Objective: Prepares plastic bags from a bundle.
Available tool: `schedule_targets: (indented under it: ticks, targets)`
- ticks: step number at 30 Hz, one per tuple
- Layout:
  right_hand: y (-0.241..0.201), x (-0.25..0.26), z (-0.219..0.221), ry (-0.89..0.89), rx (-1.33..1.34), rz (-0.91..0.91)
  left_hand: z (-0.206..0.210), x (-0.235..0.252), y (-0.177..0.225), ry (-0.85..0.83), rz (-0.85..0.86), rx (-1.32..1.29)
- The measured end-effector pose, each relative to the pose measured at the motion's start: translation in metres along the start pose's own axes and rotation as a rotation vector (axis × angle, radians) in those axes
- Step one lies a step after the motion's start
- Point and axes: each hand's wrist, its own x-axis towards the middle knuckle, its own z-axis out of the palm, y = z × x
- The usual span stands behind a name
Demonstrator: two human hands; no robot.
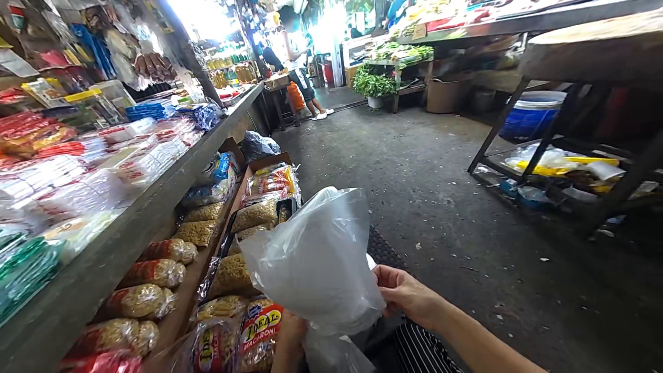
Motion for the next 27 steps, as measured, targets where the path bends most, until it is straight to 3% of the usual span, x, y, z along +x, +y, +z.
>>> schedule_targets:
  ticks: [4,9,15,20,21,24,27]
  targets:
    - [-0.012,-0.001,0.012,0.147,-0.098,-0.045,0.012,-0.003,0.001,0.089,0.015,0.123]
    - [-0.01,-0.016,0.023,0.119,0.04,-0.054,0.018,-0.026,0.015,0.011,-0.085,-0.154]
    - [0.02,-0.011,0.022,0.203,-0.489,-0.08,0.014,-0.015,-0.002,-0.004,0.054,0.019]
    - [0.003,-0.011,0.011,0.093,-0.612,0.03,0.007,-0.012,-0.008,0.018,0.066,0.075]
    - [-0.005,-0.012,0.004,0.094,-0.622,-0.014,0.003,-0.012,-0.006,0.022,0.081,0.081]
    - [-0.028,-0.006,-0.01,0.241,-0.553,-0.387,-0.004,-0.019,0.013,-0.004,0.207,0.032]
    - [-0.05,0.018,-0.005,0.167,-0.566,-0.569,-0.004,-0.021,0.04,-0.099,0.322,0.145]
